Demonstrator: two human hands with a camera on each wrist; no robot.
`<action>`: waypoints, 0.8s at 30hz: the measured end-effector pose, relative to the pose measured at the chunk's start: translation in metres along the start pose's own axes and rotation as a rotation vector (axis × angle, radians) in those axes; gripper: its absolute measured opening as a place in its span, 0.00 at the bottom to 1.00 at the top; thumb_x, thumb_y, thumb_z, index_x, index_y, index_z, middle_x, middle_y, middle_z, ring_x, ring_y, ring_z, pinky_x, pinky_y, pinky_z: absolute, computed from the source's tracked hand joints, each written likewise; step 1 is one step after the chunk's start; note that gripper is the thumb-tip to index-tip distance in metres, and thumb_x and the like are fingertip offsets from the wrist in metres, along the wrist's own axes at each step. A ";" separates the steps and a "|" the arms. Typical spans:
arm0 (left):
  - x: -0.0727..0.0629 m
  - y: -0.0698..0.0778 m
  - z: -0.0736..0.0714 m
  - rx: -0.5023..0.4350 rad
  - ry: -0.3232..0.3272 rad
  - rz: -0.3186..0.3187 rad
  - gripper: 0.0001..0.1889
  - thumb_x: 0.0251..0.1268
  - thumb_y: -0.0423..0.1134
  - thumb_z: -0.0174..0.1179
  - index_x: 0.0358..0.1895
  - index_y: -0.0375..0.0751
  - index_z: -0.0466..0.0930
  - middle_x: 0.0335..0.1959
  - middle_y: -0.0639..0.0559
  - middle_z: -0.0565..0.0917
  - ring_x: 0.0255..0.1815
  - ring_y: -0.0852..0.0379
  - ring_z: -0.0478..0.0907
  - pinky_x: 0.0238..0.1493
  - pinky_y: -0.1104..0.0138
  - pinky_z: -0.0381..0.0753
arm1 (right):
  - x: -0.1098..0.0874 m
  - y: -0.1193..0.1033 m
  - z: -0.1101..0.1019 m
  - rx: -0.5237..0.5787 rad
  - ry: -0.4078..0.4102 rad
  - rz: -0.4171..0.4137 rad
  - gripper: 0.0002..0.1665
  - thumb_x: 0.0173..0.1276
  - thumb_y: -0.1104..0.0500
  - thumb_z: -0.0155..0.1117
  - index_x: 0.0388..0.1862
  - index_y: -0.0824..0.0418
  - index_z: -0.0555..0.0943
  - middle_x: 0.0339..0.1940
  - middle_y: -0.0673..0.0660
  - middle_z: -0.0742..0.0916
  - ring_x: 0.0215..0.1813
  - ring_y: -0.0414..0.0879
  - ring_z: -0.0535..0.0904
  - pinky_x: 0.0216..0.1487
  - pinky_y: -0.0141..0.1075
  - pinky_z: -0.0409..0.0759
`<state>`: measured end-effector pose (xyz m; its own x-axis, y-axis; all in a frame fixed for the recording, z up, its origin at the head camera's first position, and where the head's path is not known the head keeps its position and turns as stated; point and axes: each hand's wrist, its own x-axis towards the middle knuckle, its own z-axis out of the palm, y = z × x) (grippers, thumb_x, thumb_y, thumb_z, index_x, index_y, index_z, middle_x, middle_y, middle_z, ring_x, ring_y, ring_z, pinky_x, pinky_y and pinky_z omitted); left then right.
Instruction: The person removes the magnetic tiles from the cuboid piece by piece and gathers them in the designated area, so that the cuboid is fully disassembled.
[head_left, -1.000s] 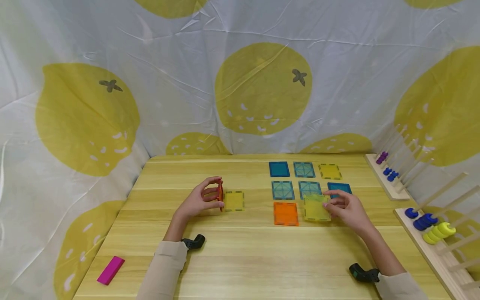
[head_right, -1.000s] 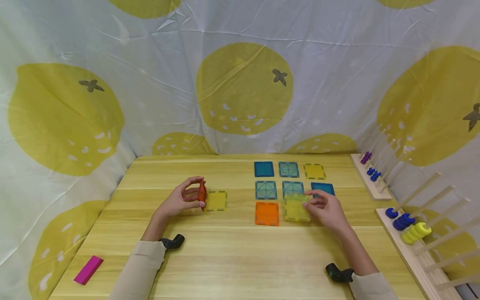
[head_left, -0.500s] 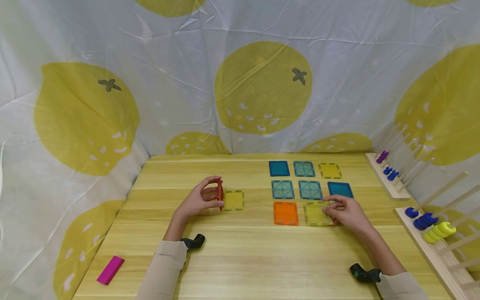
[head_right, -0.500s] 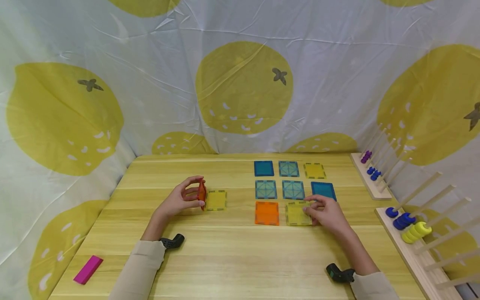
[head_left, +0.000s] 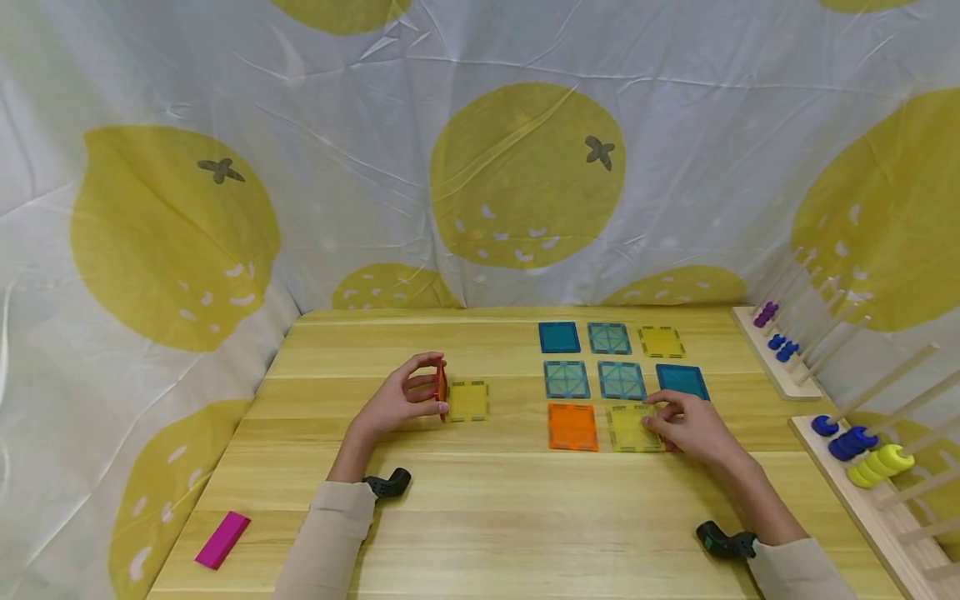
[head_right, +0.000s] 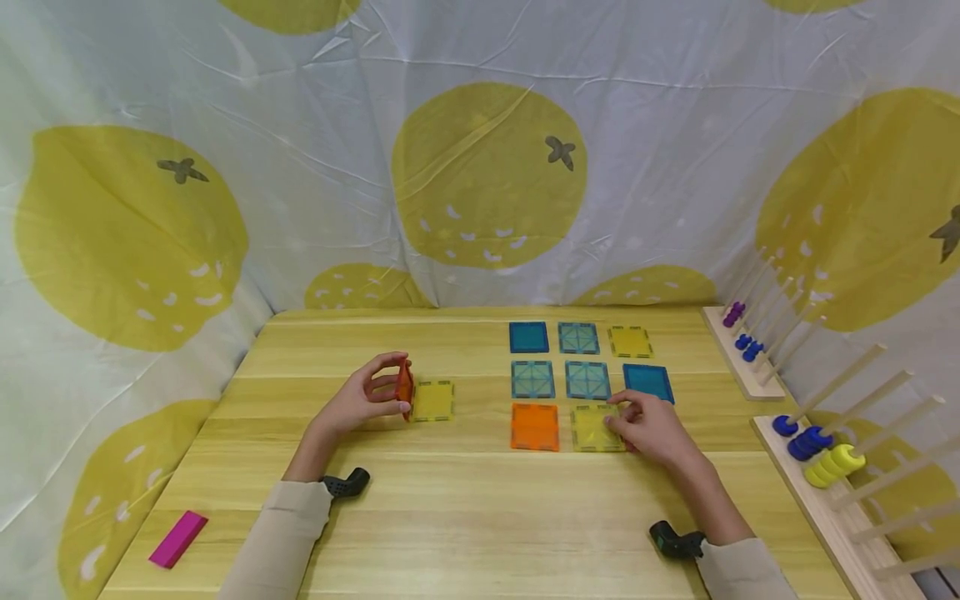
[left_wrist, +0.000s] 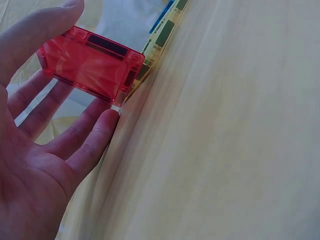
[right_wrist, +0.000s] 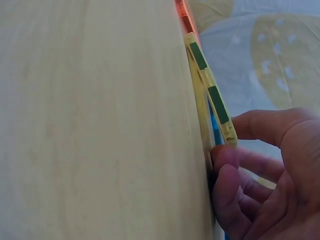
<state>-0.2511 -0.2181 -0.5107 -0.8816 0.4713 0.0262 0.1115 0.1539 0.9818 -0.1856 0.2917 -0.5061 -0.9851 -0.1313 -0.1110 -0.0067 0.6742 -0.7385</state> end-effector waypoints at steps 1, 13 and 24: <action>0.000 0.000 0.000 0.000 0.000 -0.003 0.46 0.61 0.35 0.75 0.80 0.44 0.59 0.76 0.47 0.66 0.74 0.38 0.71 0.67 0.60 0.80 | 0.000 0.000 0.000 -0.012 -0.002 0.002 0.26 0.71 0.53 0.71 0.62 0.65 0.79 0.30 0.55 0.87 0.20 0.48 0.80 0.22 0.37 0.80; -0.001 -0.001 -0.001 -0.007 0.006 -0.003 0.46 0.60 0.35 0.75 0.80 0.44 0.59 0.76 0.47 0.66 0.74 0.37 0.71 0.66 0.61 0.80 | 0.000 -0.003 -0.001 -0.064 -0.011 -0.028 0.23 0.70 0.54 0.71 0.59 0.64 0.81 0.29 0.54 0.84 0.20 0.46 0.79 0.21 0.36 0.76; 0.001 -0.001 -0.001 0.018 -0.009 0.025 0.46 0.61 0.36 0.75 0.79 0.42 0.59 0.76 0.45 0.67 0.75 0.37 0.69 0.71 0.57 0.76 | -0.002 -0.005 -0.004 -0.058 0.033 -0.052 0.21 0.72 0.53 0.70 0.57 0.64 0.82 0.30 0.55 0.84 0.21 0.45 0.78 0.20 0.35 0.75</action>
<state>-0.2521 -0.2188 -0.5119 -0.8742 0.4831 0.0485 0.1413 0.1576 0.9774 -0.1847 0.2919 -0.4997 -0.9884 -0.1433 -0.0507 -0.0666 0.7080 -0.7031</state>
